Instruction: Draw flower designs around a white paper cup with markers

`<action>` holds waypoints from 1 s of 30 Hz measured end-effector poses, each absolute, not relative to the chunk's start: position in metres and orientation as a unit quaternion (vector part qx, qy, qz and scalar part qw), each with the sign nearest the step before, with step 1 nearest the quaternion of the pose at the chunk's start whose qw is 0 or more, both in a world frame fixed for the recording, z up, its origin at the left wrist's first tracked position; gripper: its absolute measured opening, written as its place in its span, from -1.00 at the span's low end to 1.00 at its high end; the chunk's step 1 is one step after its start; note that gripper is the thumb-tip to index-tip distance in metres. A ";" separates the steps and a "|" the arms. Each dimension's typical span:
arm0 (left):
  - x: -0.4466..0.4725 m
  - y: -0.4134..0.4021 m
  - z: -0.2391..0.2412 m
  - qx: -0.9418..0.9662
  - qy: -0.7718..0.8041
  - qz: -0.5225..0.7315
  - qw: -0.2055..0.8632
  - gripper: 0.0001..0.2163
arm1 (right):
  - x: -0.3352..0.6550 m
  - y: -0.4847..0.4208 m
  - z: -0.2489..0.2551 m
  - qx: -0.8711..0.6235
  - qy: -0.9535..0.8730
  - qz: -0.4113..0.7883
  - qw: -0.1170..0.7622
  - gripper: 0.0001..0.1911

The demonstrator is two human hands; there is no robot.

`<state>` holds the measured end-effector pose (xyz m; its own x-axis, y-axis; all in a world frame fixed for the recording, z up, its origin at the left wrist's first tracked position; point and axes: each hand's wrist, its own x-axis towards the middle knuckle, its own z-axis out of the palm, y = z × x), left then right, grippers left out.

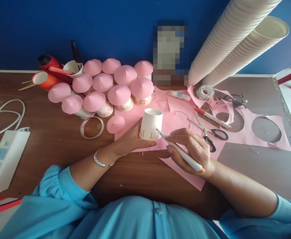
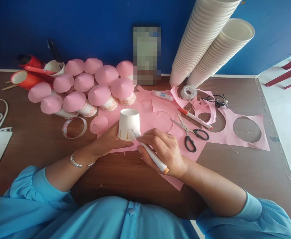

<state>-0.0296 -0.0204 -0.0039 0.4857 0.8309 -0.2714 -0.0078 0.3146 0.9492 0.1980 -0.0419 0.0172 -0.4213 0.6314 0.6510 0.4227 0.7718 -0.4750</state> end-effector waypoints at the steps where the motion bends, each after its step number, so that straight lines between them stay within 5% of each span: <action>1: -0.029 -0.020 -0.004 0.501 0.410 0.301 0.700 -0.38 | 0.198 -0.042 0.017 -0.317 -0.834 0.120 0.435 -0.82; 30: -0.028 -0.020 -0.001 0.508 0.410 0.295 0.698 -0.41 | 0.199 -0.043 0.014 -0.281 -0.842 0.140 0.439 -0.84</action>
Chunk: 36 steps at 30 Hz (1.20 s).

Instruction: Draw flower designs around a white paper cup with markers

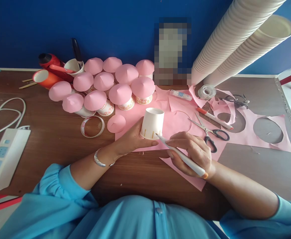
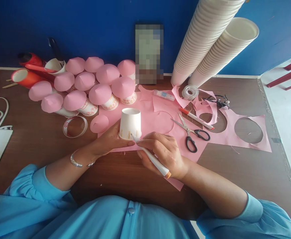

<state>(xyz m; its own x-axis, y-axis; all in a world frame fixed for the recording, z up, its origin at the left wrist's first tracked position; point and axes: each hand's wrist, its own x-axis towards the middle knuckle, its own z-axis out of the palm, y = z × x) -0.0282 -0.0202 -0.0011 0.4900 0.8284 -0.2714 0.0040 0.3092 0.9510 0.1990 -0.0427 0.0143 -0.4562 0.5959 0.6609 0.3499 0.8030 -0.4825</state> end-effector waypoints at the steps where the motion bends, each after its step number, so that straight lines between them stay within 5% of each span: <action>1: -0.028 -0.020 -0.001 0.509 0.411 0.295 0.696 -0.42 | 0.199 -0.043 0.014 -0.280 -0.842 0.142 0.440 -0.84; 29: -0.032 -0.022 -0.004 0.473 0.403 0.313 0.718 -0.39 | 0.206 -0.037 0.001 -0.306 -0.828 0.092 0.460 -0.55; 36: -0.023 -0.044 -0.008 0.675 0.444 0.346 0.477 -0.33 | 0.207 -0.030 -0.011 -0.400 -0.811 0.083 0.418 -0.29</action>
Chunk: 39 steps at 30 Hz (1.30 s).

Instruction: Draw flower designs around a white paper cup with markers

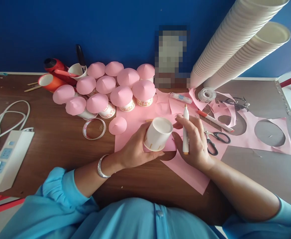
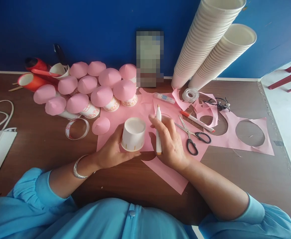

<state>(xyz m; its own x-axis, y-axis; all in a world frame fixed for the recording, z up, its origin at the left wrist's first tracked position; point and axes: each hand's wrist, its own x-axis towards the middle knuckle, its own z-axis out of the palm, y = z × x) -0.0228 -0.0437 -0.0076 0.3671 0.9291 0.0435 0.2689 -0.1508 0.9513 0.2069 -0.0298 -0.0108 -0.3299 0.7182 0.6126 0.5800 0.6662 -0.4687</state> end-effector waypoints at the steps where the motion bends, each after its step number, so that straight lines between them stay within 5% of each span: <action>1: -0.022 -0.047 -0.007 0.691 0.446 0.345 0.451 -0.30 | 0.207 -0.028 -0.013 -0.407 -0.813 0.081 0.408 -0.26; 8: -0.027 -0.041 -0.011 0.777 0.468 0.356 0.226 -0.35 | 0.209 -0.020 -0.034 -0.444 -0.823 0.071 0.348 -0.16; 12: -0.036 -0.031 -0.020 0.775 0.503 0.331 0.192 -0.34 | 0.209 -0.018 -0.042 -0.452 -0.834 0.063 0.310 -0.05; 23: -0.035 -0.028 -0.029 0.768 0.532 0.306 0.182 -0.28 | 0.203 -0.018 -0.049 -0.462 -0.834 0.067 0.295 -0.02; 29: -0.037 -0.031 -0.023 0.726 0.533 0.354 0.251 -0.50 | 0.204 -0.017 -0.052 -0.454 -0.833 0.074 0.308 0.02; 39: -0.033 -0.035 -0.020 0.775 0.483 0.303 0.273 -0.26 | 0.205 -0.014 -0.052 -0.456 -0.836 0.067 0.297 0.00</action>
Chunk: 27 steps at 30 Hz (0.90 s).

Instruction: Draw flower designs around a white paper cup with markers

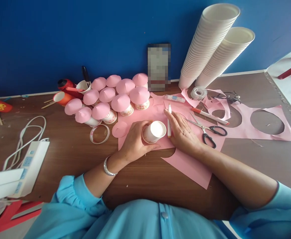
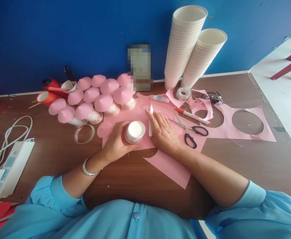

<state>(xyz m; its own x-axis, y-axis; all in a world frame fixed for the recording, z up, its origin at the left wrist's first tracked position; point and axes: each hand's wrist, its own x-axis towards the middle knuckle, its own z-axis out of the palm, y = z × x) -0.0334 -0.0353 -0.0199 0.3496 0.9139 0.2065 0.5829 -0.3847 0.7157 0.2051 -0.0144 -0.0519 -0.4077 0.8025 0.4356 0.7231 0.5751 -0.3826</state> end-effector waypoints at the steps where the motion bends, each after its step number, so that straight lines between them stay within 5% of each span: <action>1: -0.035 -0.034 -0.019 0.785 0.466 0.302 0.273 -0.27 | 0.206 -0.014 -0.051 -0.458 -0.837 0.072 0.293 -0.01; 13: -0.062 -0.014 0.005 0.675 0.437 0.371 0.464 -0.64 | 0.209 -0.012 -0.045 -0.453 -0.839 0.078 0.292 -0.06; 17: -0.062 -0.003 0.008 0.725 0.494 0.344 0.335 -0.79 | 0.209 -0.012 -0.046 -0.451 -0.839 0.074 0.296 -0.07; 20: -0.057 0.009 0.000 0.819 0.463 0.261 0.217 -0.62 | 0.209 -0.012 -0.049 -0.452 -0.838 0.075 0.296 -0.07; 24: -0.046 0.020 -0.012 0.874 0.408 0.197 0.177 -0.91 | 0.210 -0.012 -0.047 -0.451 -0.836 0.083 0.301 -0.16; 27: -0.041 0.022 -0.015 0.875 0.406 0.207 0.163 -0.94 | 0.212 -0.013 -0.040 -0.445 -0.827 0.110 0.327 -0.32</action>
<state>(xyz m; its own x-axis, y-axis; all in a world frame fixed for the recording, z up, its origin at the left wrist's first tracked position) -0.0409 0.0221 -0.0150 0.5855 0.7777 0.2289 0.6427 -0.6174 0.4536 0.2117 -0.0133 -0.0395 -0.3914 0.8071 0.4421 0.6631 0.5805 -0.4726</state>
